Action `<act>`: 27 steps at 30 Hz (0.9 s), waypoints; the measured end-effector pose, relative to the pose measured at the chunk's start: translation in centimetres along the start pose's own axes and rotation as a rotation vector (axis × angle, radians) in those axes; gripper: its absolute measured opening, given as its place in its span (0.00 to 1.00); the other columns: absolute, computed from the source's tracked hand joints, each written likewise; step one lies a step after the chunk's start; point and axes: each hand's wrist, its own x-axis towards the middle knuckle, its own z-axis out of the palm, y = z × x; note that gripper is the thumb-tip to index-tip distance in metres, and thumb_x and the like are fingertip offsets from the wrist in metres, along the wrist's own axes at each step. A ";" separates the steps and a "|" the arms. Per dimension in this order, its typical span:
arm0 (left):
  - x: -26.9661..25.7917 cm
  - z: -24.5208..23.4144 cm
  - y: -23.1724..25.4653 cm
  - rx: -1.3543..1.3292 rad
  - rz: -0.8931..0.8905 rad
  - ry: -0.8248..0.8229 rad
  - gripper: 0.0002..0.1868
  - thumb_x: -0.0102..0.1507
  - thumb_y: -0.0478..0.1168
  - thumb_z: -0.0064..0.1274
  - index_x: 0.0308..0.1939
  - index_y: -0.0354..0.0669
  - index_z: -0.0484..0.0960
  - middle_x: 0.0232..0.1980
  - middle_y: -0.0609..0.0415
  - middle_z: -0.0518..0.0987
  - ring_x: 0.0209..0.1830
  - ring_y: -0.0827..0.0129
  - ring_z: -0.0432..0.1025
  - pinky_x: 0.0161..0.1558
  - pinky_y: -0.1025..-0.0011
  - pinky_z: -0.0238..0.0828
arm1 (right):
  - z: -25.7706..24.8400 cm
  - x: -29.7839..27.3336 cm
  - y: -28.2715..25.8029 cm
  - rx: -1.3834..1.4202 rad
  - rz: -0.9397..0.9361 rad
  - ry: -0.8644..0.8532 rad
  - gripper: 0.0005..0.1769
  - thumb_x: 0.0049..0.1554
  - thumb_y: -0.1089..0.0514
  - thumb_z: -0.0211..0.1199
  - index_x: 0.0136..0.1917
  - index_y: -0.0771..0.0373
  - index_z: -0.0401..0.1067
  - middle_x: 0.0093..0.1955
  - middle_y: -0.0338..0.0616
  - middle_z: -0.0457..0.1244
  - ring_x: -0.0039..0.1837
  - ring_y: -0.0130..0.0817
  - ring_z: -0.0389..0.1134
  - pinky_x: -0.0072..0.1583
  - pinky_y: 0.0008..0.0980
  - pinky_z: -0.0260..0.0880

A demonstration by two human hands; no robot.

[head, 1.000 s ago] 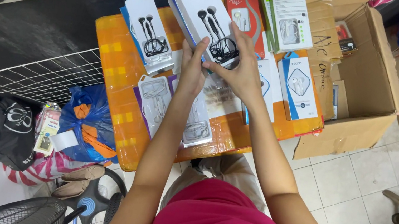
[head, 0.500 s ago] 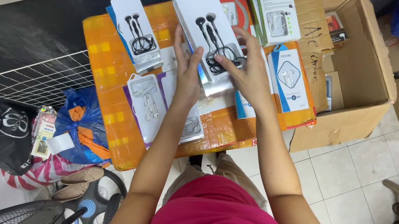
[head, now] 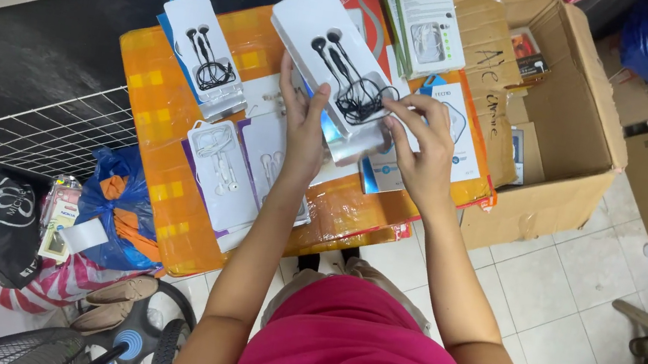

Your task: Organize and pack multiple boxes of wired earphones on a table.

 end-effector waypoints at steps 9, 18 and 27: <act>-1.9 2.8 0.4 0.143 0.039 -0.159 0.44 0.70 0.43 0.51 0.83 0.57 0.39 0.79 0.34 0.61 0.77 0.53 0.62 0.73 0.59 0.64 | -3.0 1.0 0.8 0.117 0.162 -0.095 0.13 0.53 0.68 0.73 0.52 0.60 0.81 0.54 0.45 0.66 0.60 0.38 0.68 0.62 0.34 0.69; -2.7 4.0 0.0 0.108 0.072 -0.121 0.44 0.70 0.35 0.51 0.82 0.56 0.41 0.80 0.35 0.58 0.76 0.55 0.62 0.71 0.60 0.67 | -2.9 1.4 1.2 0.066 0.212 -0.143 0.23 0.51 0.70 0.73 0.60 0.59 0.78 0.48 0.40 0.71 0.58 0.35 0.68 0.62 0.34 0.68; -2.7 3.8 -0.7 0.128 0.116 -0.120 0.44 0.70 0.37 0.53 0.82 0.55 0.40 0.82 0.38 0.53 0.79 0.56 0.59 0.73 0.60 0.66 | -1.2 1.4 7.1 0.436 0.578 -0.220 0.44 0.44 0.70 0.77 0.69 0.59 0.61 0.56 0.37 0.60 0.56 0.28 0.65 0.55 0.29 0.73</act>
